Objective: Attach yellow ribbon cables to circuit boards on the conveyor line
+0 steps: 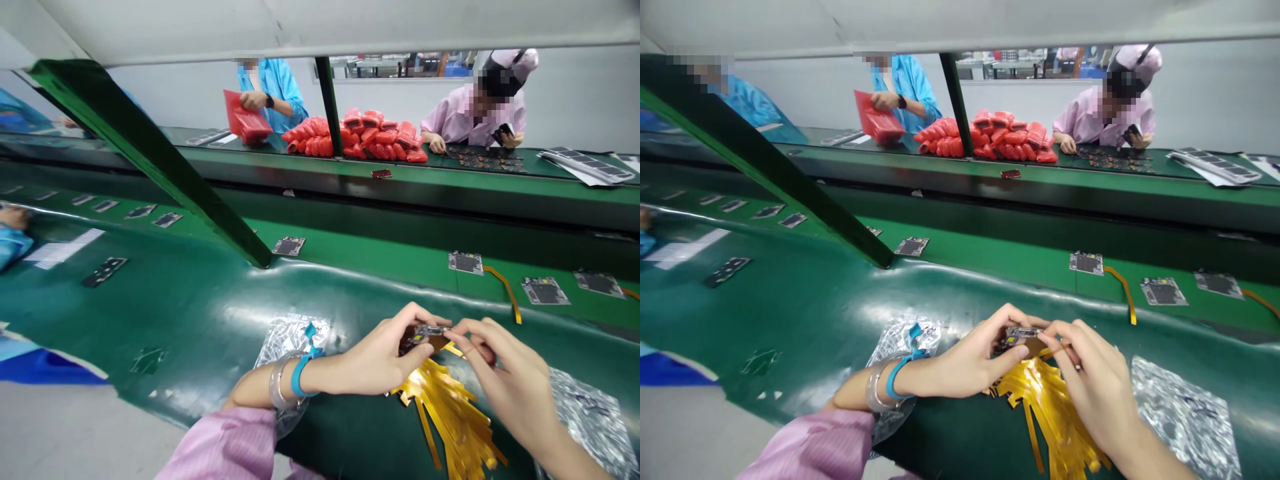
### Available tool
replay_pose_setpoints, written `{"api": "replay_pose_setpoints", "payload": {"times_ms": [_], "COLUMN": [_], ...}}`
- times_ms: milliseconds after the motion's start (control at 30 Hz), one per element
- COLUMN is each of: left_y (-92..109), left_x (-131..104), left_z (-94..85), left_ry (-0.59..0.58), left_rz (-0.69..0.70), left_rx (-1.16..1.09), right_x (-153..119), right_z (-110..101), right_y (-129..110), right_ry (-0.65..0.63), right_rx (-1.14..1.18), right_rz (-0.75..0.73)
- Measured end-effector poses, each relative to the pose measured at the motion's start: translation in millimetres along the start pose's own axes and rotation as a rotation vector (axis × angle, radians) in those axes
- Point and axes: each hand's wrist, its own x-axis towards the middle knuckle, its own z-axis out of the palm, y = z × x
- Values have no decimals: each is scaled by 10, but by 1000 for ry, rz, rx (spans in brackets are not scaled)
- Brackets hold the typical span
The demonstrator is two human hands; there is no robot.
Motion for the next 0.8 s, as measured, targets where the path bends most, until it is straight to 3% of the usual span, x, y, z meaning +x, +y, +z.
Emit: {"api": "replay_pose_setpoints", "payload": {"times_ms": [133,300,500,633,800], "left_y": [-2,-1,82,98,79], "left_x": [79,162,59,-19,-47], "left_z": [12,-15,-74,-105,-113], "left_ry": [29,122,-9,-34,-57], "left_rz": [-168,-279,-233,-212,-240], "left_rx": [-276,-361,-333,-203,-131], "right_x": [-6,-26,-52,-47,-51], "right_z": [52,-82,-135,-141,-175], "right_y": [3,-77,-135,-102,-56], "right_ry": [-5,-65,-115,-101,-175], "right_rx": [7,215,165,121,71], "right_rz": [-87,165,338,282,131]}}
